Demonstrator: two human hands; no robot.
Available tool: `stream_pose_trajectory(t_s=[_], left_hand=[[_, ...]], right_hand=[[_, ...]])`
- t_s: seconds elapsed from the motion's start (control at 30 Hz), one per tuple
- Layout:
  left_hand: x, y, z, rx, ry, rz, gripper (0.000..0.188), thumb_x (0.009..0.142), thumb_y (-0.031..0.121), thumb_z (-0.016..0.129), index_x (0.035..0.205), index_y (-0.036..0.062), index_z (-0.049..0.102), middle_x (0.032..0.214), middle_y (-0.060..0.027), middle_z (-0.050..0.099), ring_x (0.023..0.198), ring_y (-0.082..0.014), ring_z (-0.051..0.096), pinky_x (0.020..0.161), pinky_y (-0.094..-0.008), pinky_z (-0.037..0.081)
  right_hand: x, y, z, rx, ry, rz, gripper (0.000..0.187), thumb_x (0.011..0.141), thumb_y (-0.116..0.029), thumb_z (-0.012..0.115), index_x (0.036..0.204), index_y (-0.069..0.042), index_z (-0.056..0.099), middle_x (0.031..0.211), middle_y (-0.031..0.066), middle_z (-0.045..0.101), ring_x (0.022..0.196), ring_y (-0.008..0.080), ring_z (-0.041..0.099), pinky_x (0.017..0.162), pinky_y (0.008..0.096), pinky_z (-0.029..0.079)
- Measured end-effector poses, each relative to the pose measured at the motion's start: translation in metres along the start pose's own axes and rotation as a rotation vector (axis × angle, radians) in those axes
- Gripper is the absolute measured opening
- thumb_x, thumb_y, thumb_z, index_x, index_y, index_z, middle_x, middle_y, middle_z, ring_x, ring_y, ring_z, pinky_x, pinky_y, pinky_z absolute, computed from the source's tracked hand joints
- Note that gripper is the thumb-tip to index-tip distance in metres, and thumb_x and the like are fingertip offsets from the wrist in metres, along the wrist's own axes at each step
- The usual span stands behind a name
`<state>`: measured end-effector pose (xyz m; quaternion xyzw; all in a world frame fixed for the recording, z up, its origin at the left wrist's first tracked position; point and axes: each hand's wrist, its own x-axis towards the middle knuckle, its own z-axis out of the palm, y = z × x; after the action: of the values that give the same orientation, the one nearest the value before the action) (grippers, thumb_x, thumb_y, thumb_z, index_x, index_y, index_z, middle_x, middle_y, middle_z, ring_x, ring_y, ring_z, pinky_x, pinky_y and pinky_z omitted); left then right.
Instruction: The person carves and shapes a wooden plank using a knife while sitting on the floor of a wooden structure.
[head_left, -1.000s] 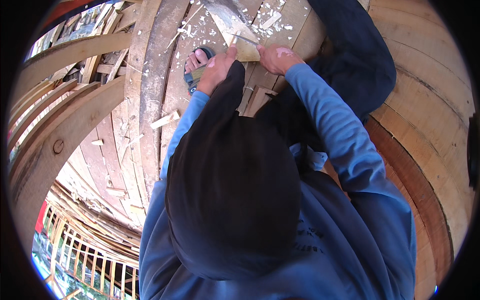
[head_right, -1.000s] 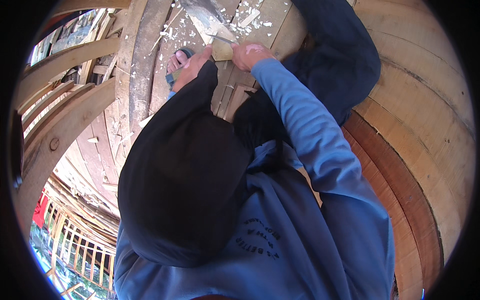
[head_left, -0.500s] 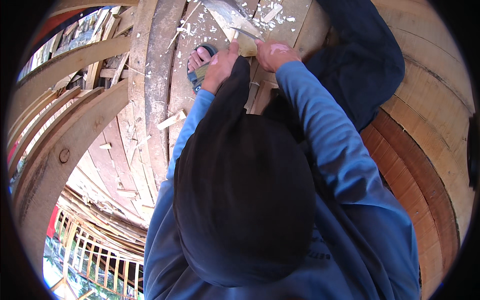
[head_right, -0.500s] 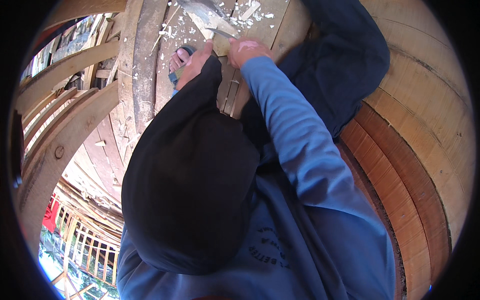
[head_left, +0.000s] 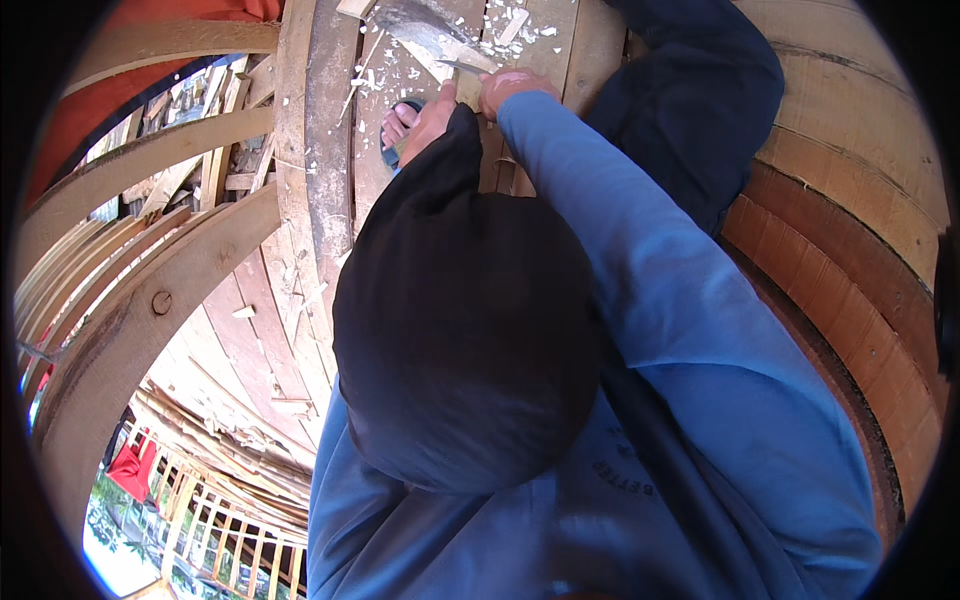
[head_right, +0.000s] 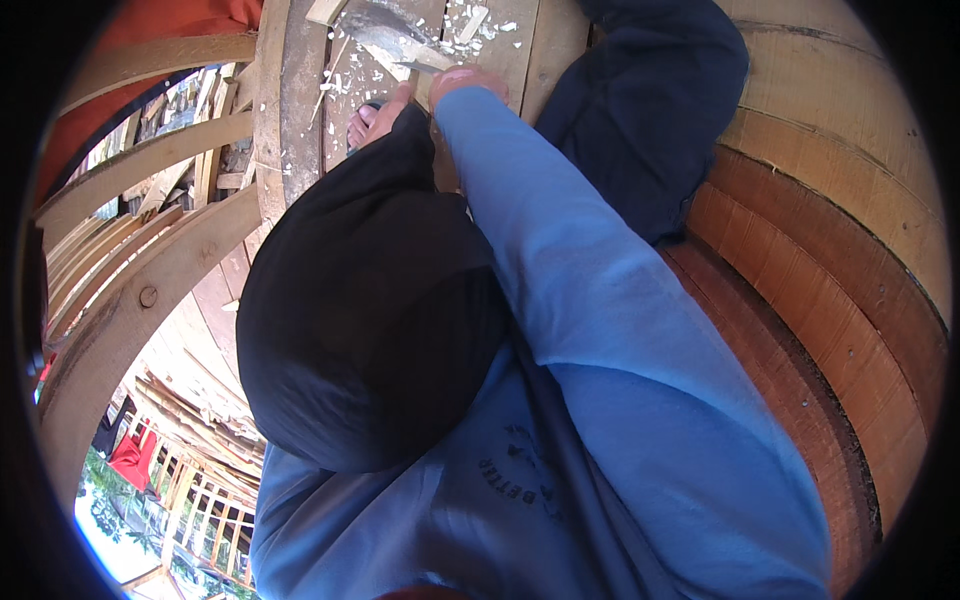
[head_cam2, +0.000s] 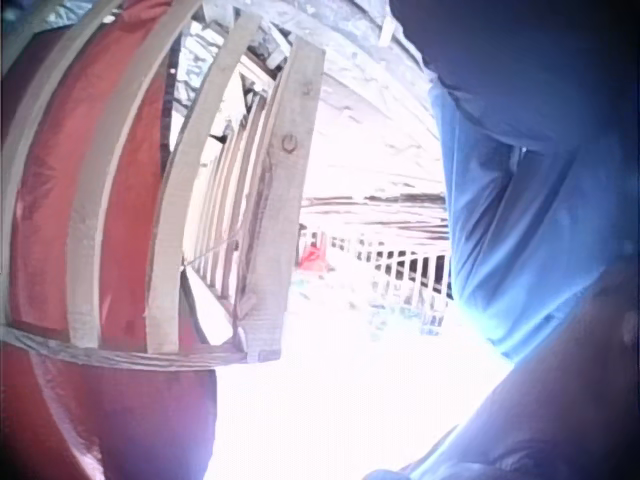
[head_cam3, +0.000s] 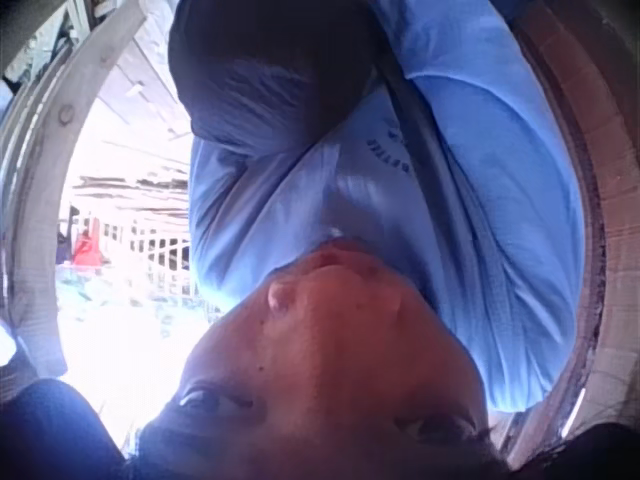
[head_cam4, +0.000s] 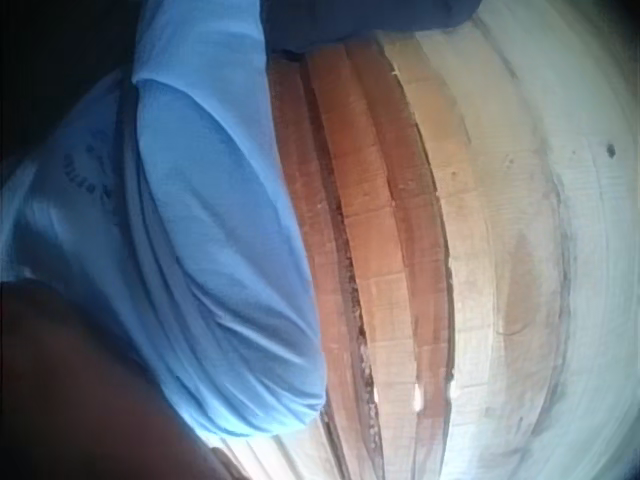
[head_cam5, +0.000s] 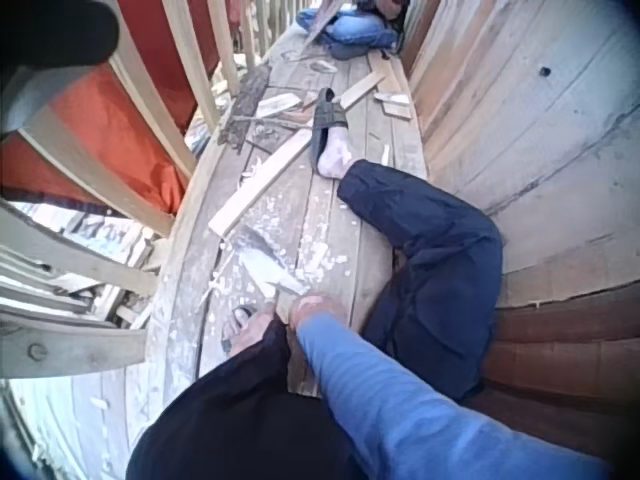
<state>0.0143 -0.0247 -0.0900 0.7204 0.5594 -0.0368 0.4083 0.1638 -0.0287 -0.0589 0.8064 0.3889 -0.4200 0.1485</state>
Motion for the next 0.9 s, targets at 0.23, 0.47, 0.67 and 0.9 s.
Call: stream_pose_trajectory(t_s=[0.23, 0.47, 0.67, 0.9], left_hand=[[-0.017, 0.027, -0.005, 0.040, 0.040, 0.024, 0.046, 0.099, 0.029, 0.036, 0.134, 0.0023, 0.049, 0.113, -0.0355, 0.062, 0.112, -0.0514, 0.058, 0.096, -0.0535, 0.043], [-0.024, 0.030, -0.006, 0.047, 0.087, -0.027, 0.048, 0.098, 0.027, 0.036, 0.137, 0.0029, 0.049, 0.118, -0.0356, 0.061, 0.116, -0.0500, 0.058, 0.100, -0.0523, 0.043], [-0.022, 0.027, -0.001, 0.036, 0.066, -0.027, 0.051, 0.098, 0.029, 0.038, 0.142, 0.0045, 0.046, 0.121, -0.0339, 0.060, 0.117, -0.0489, 0.057, 0.100, -0.0523, 0.043], [-0.009, 0.008, 0.009, 0.022, 0.035, 0.079, 0.051, 0.099, 0.031, 0.040, 0.143, 0.0057, 0.045, 0.117, -0.0330, 0.061, 0.114, -0.0500, 0.058, 0.098, -0.0528, 0.043]], right_hand=[[0.073, 0.033, 0.018, -0.063, 0.006, -0.089, 0.046, 0.103, -0.032, 0.043, 0.138, -0.007, 0.060, 0.144, 0.0136, 0.057, 0.132, 0.0303, 0.056, 0.107, 0.0459, 0.047], [0.030, 0.039, 0.010, 0.073, -0.031, -0.217, 0.071, 0.104, -0.053, 0.030, 0.123, 0.007, 0.064, 0.131, 0.0296, 0.060, 0.125, 0.0450, 0.056, 0.108, 0.0464, 0.041], [0.038, 0.041, 0.011, -0.035, -0.042, -0.260, 0.067, 0.106, -0.048, 0.027, 0.126, 0.006, 0.063, 0.131, 0.0287, 0.060, 0.124, 0.0441, 0.057, 0.108, 0.0471, 0.042], [0.053, 0.028, 0.014, -0.131, -0.054, -0.165, 0.050, 0.105, -0.040, 0.034, 0.132, -0.010, 0.064, 0.138, 0.0133, 0.062, 0.122, 0.0367, 0.062, 0.104, 0.0502, 0.048]])
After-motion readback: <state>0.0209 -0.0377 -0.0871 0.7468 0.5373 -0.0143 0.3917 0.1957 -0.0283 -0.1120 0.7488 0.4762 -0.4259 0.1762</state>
